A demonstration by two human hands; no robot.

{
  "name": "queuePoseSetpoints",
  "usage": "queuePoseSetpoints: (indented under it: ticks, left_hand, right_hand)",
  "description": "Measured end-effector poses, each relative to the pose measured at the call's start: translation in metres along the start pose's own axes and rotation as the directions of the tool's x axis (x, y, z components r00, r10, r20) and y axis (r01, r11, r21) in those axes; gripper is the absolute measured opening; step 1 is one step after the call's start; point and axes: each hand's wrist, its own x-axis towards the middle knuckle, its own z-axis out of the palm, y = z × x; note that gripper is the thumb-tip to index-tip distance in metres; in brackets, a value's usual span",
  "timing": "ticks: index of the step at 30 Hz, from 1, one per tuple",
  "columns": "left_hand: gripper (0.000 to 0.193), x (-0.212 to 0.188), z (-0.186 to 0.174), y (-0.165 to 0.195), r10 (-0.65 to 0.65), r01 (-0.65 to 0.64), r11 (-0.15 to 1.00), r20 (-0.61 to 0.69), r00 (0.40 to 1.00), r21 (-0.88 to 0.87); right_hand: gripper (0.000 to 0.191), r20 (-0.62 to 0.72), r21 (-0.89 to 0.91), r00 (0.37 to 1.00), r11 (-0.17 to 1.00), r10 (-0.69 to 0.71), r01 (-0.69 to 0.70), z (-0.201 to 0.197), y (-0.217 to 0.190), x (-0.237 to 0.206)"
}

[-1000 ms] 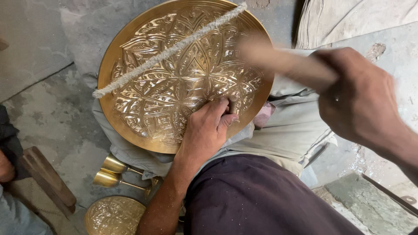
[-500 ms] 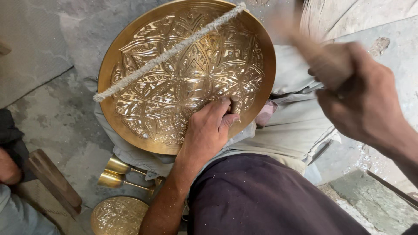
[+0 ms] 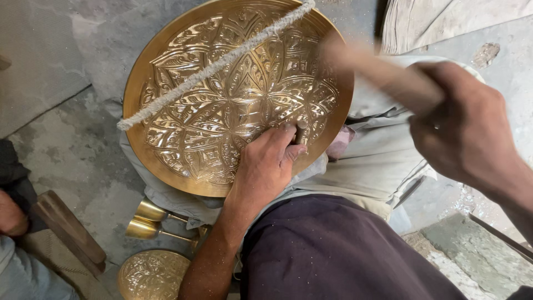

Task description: The person sits on the floor with a large engraved brass tray on their lap. They hold a small punch against the tray's surface with one hand and strike it repeatedly with a wooden mallet held in the other hand, working across the decorative pattern, and briefly reposition the tray with both hands.

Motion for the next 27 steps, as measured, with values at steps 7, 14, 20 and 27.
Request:
queuePoseSetpoints:
  ticks: [7,14,20,27]
  left_hand:
    - [0.035,-0.002,0.001,-0.002,0.036,-0.036,0.999,-0.04,0.999,-0.006]
    - [0.034,-0.003,0.0,-0.003,0.051,-0.05,0.998,-0.029,0.998,0.03]
    - [0.031,-0.005,-0.004,0.001,0.053,-0.053,0.998,-0.046,0.998,0.016]
    - [0.024,-0.022,-0.006,0.005,-0.048,0.022,0.988,-0.167,0.985,-0.151]
  right_hand:
    - [0.042,0.01,-0.046,0.999,0.998,-0.046,0.046,0.0,0.004,-0.002]
    - [0.034,-0.071,-0.352,0.975,0.92,-0.21,0.173,0.01,0.006,-0.009]
    - [0.021,0.014,-0.473,0.961,0.845,-0.275,0.249,0.009,-0.002,-0.012]
    - [0.05,-0.123,0.113,0.989,0.989,-0.077,0.092,0.015,0.002,-0.019]
